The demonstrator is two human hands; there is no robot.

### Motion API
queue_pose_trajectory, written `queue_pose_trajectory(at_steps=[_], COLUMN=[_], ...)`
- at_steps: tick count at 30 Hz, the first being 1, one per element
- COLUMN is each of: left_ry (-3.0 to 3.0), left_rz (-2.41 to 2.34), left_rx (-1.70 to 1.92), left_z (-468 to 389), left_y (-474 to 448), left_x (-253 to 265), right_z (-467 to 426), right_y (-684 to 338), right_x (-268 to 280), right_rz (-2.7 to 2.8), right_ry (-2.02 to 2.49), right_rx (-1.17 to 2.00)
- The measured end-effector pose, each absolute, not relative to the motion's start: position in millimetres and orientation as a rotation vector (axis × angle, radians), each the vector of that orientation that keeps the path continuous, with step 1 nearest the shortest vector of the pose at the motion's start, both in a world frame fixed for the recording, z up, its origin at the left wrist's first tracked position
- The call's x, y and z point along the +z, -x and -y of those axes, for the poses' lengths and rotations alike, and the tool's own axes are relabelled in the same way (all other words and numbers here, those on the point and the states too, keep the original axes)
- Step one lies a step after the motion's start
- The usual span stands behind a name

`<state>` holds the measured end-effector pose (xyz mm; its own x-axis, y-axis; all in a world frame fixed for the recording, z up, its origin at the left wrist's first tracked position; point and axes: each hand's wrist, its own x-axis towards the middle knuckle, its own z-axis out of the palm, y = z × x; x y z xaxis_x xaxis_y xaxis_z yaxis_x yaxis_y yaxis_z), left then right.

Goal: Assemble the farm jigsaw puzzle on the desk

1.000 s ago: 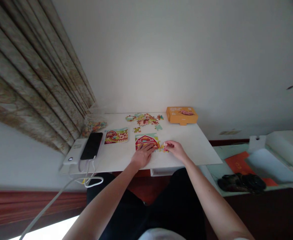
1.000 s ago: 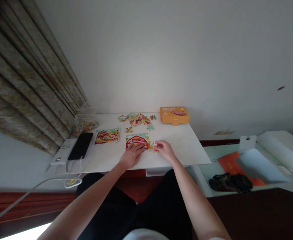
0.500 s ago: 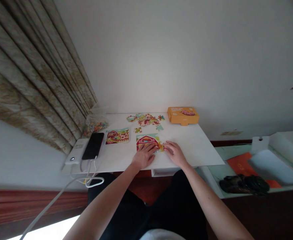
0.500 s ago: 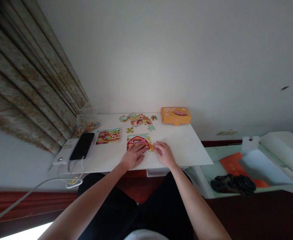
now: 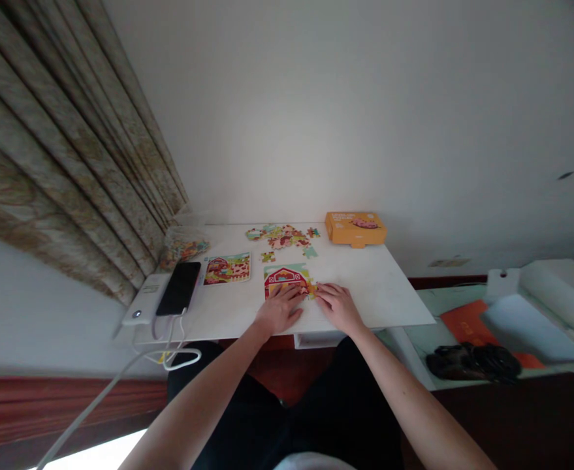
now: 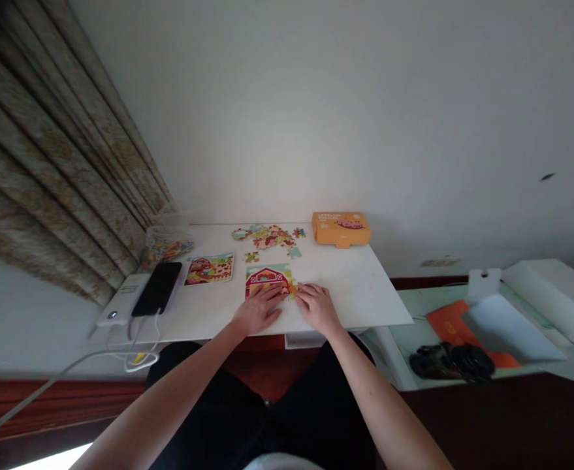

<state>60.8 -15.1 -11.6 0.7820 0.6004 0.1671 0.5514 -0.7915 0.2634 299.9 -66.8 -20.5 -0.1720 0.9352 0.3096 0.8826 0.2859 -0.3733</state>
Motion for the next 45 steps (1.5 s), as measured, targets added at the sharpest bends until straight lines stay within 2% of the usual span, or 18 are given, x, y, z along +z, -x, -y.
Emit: queue_pose_trajectory(at_steps=[14, 19, 24, 33, 45], left_ry=[-2.801, -2.569, -2.259, -2.193, -2.043], left_rz=[-0.932, -1.45, -1.901, -1.927, -2.066], left_rx=[0.428, 0.581, 0.454, 0.406, 0.281], left_z=[4, -56, -124, -168, -188], left_y=[-74, -98, -109, -104, -52], left_x=[-10, 8, 16, -2, 19], right_z=[66, 68, 67, 58, 29], right_y=[-297, -296, -295, -296, -301], right_x=[-18, -14, -14, -27, -43], right_rz=[2.085, 2.197, 2.137, 1.996, 1.782], right_ry=[1.611, 1.543, 1.647, 1.732, 1.939], right_rx=[0.121, 0.147, 0.109, 0.089, -0.024])
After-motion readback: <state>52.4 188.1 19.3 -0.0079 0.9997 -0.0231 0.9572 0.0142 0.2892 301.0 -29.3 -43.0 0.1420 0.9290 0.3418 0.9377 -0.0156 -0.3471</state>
